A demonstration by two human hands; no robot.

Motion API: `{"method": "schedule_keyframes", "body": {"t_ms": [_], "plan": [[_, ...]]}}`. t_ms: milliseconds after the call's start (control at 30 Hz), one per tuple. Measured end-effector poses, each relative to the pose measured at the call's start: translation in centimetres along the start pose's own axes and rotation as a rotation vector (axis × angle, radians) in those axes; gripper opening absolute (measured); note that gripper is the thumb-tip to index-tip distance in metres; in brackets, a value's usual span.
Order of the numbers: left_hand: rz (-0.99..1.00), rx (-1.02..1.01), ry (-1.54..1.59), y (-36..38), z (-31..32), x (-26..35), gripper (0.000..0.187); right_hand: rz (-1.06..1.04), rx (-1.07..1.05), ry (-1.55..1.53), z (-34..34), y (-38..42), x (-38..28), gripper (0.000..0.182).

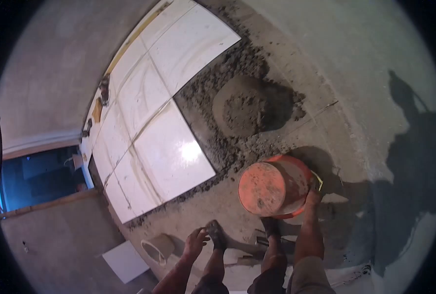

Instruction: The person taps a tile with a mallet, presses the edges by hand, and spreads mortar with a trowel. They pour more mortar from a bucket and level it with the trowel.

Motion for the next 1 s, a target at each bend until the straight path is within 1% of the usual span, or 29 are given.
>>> {"method": "schedule_keyframes", "body": {"t_ms": [33,67,100,133,167,200,233,267,333,367,400,433,467,500,533,567,600,667,700,733,767,800,833,867,933,967,1000], "plan": [[0.016,-0.010,-0.035,-0.4,0.6,-1.2,0.051,-0.095,-0.140,-0.362,1.5,-0.4,1.0,0.053],[0.039,-0.015,-0.064,-0.3,1.0,-2.2,0.050,-0.093,-0.160,-0.346,1.0,-0.5,1.5,0.053],[-0.027,-0.034,-0.075,1.3,1.0,-1.5,0.048,-0.021,-0.309,-0.330,1.9,0.6,0.9,0.053],[-0.035,-0.014,-0.036,3.3,0.6,-0.8,0.048,0.049,-0.466,-0.303,2.8,2.2,-0.1,0.053],[-0.007,0.003,-0.097,5.3,0.3,0.1,0.047,-0.116,-0.510,0.044,2.9,6.1,-3.6,0.054],[0.023,0.026,-0.152,7.0,-0.1,1.0,0.047,-0.295,-0.513,0.385,3.3,10.6,-7.6,0.055],[-0.014,-0.014,-0.163,8.2,-0.3,0.6,0.048,-0.144,-0.524,0.223,4.2,14.1,-9.4,0.057],[-0.023,0.020,-0.110,9.6,-1.0,0.4,0.048,0.005,-0.512,0.060,5.2,17.7,-11.1,0.058],[-0.006,-0.013,0.004,11.3,-1.9,0.2,0.048,0.074,-0.663,-0.047,5.2,20.9,-12.8,0.055],[0.062,0.058,-0.014,11.2,-2.3,-0.4,0.049,0.064,-0.696,-0.023,5.7,22.7,-14.7,0.055],[0.066,0.082,0.020,12.6,-3.8,0.4,0.049,0.055,-0.652,0.112,5.8,24.4,-16.7,0.058],[0.139,0.091,0.042,14.0,-5.5,2.0,0.049,0.048,-0.603,0.250,5.6,26.0,-18.4,0.061],[0.229,0.111,0.077,15.9,-8.0,2.8,0.048,0.009,-0.639,0.275,5.9,28.7,-19.7,0.061],[0.247,0.147,0.122,17.4,-10.5,3.1,0.048,-0.170,-0.610,0.389,6.4,31.0,-21.6,0.061],[0.270,0.180,0.102,19.1,-12.5,3.2,0.048,-0.344,-0.573,0.497,7.2,34.7,-23.6,0.062],[0.277,0.219,0.073,20.6,-13.5,3.9,0.048,-0.329,-0.539,0.403,7.8,36.7,-25.1,0.055],[0.268,0.250,0.109,21.9,-15.1,4.0,0.048,-0.349,-0.576,0.425,9.3,38.7,-26.2,0.055],[0.222,0.222,0.326,24.4,-18.4,2.7,0.048,-0.377,-0.815,0.433,13.0,43.4,-28.2,0.045],[0.243,0.289,0.446,25.2,-20.3,0.3,0.047,-0.552,-0.866,0.601,14.8,46.4,-28.7,0.038],[0.255,0.317,0.485,25.7,-21.8,-2.0,0.047,-0.588,-0.896,0.615,17.1,48.3,-28.6,0.038],[0.227,0.367,0.543,25.9,-22.9,-5.3,0.047,-0.693,-0.942,0.723,19.6,50.1,-27.8,0.035],[0.187,0.418,0.597,26.4,-22.6,-7.8,0.046,-0.789,-0.989,0.829,20.9,51.3,-27.4,0.033],[0.138,0.472,0.626,26.5,-23.2,-11.0,0.047,-0.864,-0.940,0.894,22.7,54.9,-26.8,0.032],[0.129,0.491,0.671,26.7,-23.1,-15.0,0.047,-0.892,-0.969,0.922,23.9,59.0,-25.1,0.032],[-0.052,0.550,0.697,27.8,-23.0,-23.4,0.049,-0.987,-0.923,1.043,25.9,67.1,-21.7,0.033],[-0.090,0.671,0.696,25.4,-20.4,-29.2,0.048,-1.193,-0.904,1.083,26.4,72.4,-19.9,0.049],[-0.130,0.791,0.696,23.5,-18.2,-34.4,0.047,-1.222,-0.938,1.095,27.6,75.2,-17.3,0.049]]}}
Point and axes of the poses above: each hand's wrist, its own y-axis away from the middle knuckle, its own z-axis out of the palm, x = y × z, the point moved 6 cm from there along -y, towards the middle knuckle, and after that the axes turned 11 degrees about -y, right-handed, at the moved point
